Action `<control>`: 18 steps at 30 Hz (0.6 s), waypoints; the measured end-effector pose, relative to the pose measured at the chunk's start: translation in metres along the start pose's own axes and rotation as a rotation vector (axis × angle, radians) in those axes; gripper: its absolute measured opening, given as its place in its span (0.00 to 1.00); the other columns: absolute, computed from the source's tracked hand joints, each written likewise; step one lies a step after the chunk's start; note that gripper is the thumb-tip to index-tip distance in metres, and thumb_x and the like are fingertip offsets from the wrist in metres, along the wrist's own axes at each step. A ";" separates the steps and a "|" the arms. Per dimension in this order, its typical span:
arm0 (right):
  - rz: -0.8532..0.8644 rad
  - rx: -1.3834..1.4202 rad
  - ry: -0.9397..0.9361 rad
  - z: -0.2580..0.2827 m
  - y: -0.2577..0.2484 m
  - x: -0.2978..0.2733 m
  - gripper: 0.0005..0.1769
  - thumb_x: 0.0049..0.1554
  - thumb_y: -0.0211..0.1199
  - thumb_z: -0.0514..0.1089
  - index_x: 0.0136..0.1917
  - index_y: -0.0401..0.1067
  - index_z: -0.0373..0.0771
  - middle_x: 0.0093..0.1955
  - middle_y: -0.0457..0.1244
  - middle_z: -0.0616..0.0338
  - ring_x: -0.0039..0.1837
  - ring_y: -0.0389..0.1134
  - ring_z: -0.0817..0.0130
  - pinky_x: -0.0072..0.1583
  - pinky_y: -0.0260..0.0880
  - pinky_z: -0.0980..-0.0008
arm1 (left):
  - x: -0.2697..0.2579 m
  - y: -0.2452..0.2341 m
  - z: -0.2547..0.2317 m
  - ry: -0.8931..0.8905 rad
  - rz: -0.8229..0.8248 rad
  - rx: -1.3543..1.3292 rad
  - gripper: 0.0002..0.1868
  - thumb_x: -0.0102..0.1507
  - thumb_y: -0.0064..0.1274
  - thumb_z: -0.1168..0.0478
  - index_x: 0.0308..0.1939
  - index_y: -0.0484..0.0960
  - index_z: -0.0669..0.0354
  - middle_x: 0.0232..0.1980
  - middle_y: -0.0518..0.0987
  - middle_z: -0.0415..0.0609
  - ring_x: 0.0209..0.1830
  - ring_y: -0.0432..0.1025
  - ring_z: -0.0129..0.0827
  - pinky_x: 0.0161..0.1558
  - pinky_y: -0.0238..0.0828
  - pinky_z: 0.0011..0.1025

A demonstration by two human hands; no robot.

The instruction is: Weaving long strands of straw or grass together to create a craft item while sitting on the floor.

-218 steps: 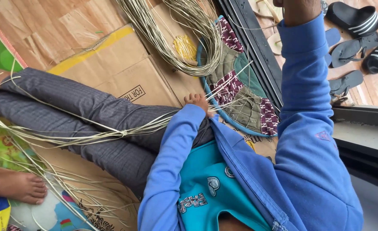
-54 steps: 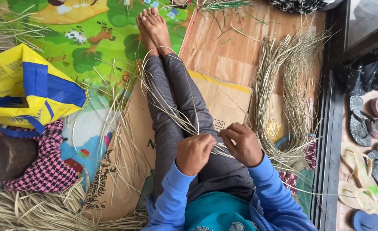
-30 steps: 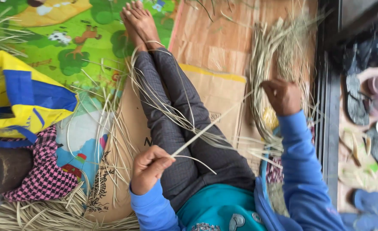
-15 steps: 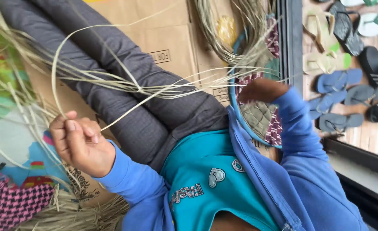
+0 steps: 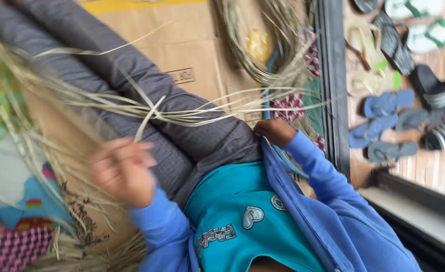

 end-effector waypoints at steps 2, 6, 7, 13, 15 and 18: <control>-0.340 0.394 -0.231 0.112 -0.087 -0.026 0.10 0.63 0.63 0.47 0.55 0.79 0.44 0.44 0.72 0.53 0.47 0.75 0.52 0.51 0.75 0.56 | -0.024 0.048 0.014 -0.055 0.357 0.047 0.09 0.68 0.48 0.65 0.42 0.83 0.66 0.26 0.84 0.58 0.12 0.71 0.28 0.14 0.65 0.23; -0.268 0.793 -0.666 0.186 -0.094 -0.015 0.32 0.64 0.57 0.44 0.74 0.61 0.21 0.58 0.68 0.37 0.58 0.71 0.51 0.64 0.70 0.47 | -0.057 0.080 0.017 0.083 0.564 0.272 0.05 0.66 0.58 0.59 0.45 0.83 0.47 0.33 0.86 0.42 0.34 0.83 0.41 0.34 0.80 0.32; -0.460 0.934 -0.763 0.189 -0.097 -0.008 0.24 0.64 0.52 0.40 0.64 0.63 0.14 0.54 0.63 0.26 0.43 0.70 0.46 0.47 0.71 0.48 | -0.063 0.078 0.025 0.109 0.561 0.293 0.04 0.67 0.55 0.61 0.46 0.81 0.46 0.36 0.86 0.43 0.38 0.82 0.42 0.38 0.80 0.34; -0.597 0.873 -0.849 0.198 -0.145 0.010 0.12 0.68 0.43 0.26 0.44 0.63 0.15 0.48 0.61 0.19 0.35 0.67 0.46 0.44 0.69 0.67 | -0.063 0.048 0.024 0.110 0.393 0.420 0.05 0.73 0.45 0.56 0.51 0.75 0.42 0.38 0.86 0.42 0.43 0.82 0.44 0.44 0.81 0.40; -0.566 0.584 -0.890 0.200 -0.171 0.006 0.15 0.73 0.38 0.25 0.45 0.60 0.17 0.51 0.61 0.23 0.40 0.66 0.53 0.52 0.65 0.81 | -0.060 0.033 0.030 0.082 0.352 0.392 0.04 0.74 0.43 0.55 0.51 0.74 0.42 0.35 0.85 0.41 0.40 0.82 0.44 0.44 0.81 0.41; -1.033 0.519 -0.900 0.196 -0.212 -0.009 0.22 0.67 0.48 0.32 0.35 0.71 0.17 0.37 0.65 0.29 0.39 0.65 0.46 0.48 0.66 0.57 | -0.058 0.009 0.050 0.128 0.244 0.404 0.05 0.73 0.45 0.49 0.49 0.74 0.39 0.32 0.84 0.37 0.37 0.82 0.41 0.41 0.81 0.37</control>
Point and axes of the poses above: each hand's wrist, its own x-axis towards the middle knuckle, its own y-axis out of the palm, z = x × y, the point moved 6 cm from there along x, towards the middle knuckle
